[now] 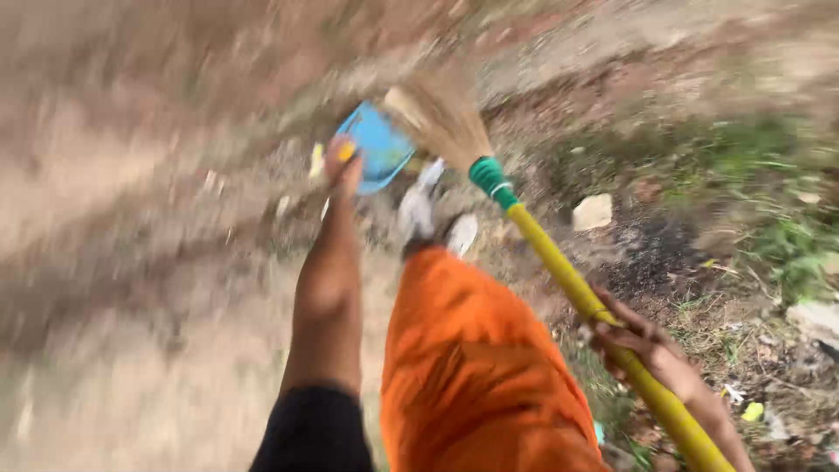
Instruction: The recorder is sweeping the dirt floor using a broom and a blue dustpan.
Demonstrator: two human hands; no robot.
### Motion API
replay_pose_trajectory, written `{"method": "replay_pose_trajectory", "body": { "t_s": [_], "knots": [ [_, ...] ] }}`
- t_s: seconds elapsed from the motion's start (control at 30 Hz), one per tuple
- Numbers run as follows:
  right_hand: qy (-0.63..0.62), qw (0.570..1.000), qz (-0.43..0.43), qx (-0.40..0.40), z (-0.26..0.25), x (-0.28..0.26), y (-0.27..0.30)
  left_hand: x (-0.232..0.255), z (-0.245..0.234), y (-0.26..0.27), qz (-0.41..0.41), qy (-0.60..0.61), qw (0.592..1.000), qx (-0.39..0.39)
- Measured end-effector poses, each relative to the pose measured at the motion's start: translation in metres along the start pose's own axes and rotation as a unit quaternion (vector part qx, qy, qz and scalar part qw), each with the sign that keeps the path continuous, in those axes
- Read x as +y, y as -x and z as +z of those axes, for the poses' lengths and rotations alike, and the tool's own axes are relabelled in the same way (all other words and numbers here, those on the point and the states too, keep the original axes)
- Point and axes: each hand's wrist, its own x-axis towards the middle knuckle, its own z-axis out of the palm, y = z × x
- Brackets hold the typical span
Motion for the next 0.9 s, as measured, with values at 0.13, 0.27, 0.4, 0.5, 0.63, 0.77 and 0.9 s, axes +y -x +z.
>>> {"method": "replay_pose_trajectory", "body": {
  "t_s": [0.13, 0.27, 0.4, 0.5, 0.63, 0.77, 0.9],
  "knots": [
    [-0.102, 0.988, -0.092, 0.068, 0.006, 0.045, -0.084, -0.005, 0.006, -0.003, -0.031, 0.355, 0.933, 0.05],
    [0.034, 0.989, -0.123, 0.077, 0.084, 0.015, -0.156, 0.04, 0.016, 0.006, -0.073, -0.055, 0.979, 0.181],
    [0.03, 0.987, -0.158, 0.018, 0.093, 0.057, -0.191, 0.021, 0.01, -0.008, -0.172, -0.097, 0.967, 0.164],
    [0.334, 0.894, -0.299, -0.016, 0.064, 0.134, -0.186, -0.002, -0.017, -0.003, -0.166, 0.149, 0.972, 0.082],
    [0.264, 0.94, -0.214, -0.026, 0.18, 0.115, -0.049, 0.012, -0.053, 0.007, -0.17, 0.162, 0.97, 0.068],
    [0.031, 0.995, -0.06, 0.076, 0.22, 0.135, 0.076, 0.038, -0.056, 0.028, -0.142, 0.064, 0.986, 0.059],
    [-0.057, 0.987, -0.075, 0.128, 0.223, 0.159, 0.089, 0.087, -0.099, 0.091, 0.005, -0.189, 0.981, 0.048]
  ]
}}
